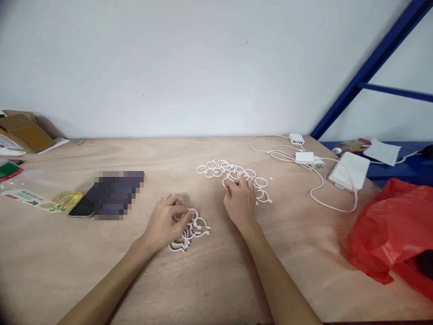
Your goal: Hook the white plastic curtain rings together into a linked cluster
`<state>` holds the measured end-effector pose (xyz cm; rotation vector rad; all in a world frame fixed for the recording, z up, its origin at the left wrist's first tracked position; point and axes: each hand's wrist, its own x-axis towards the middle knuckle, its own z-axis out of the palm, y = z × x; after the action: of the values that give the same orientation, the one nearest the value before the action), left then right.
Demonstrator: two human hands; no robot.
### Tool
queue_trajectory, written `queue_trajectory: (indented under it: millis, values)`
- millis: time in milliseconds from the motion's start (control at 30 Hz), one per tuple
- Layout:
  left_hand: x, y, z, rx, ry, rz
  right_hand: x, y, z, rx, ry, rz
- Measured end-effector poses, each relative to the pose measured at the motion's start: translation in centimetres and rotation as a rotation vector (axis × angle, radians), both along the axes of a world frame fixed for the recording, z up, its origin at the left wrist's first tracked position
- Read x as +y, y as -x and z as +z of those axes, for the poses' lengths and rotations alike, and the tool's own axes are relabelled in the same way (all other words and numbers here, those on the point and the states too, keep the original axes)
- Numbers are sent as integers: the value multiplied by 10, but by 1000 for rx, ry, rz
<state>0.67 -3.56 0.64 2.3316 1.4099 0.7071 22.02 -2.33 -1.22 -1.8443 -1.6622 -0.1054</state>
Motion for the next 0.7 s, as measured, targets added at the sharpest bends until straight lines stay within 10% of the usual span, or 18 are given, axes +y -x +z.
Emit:
queue_trajectory:
  millis: [100,300,700]
  values:
    - [1,1,3,-135,34,55,-2,10,8,433,-72,162]
    - [4,-1,6,-672,361,58,-17,44,17,1321,274,539]
    - [3,-2,14,-1282,896,-105,-30,56,26,1515,572,664]
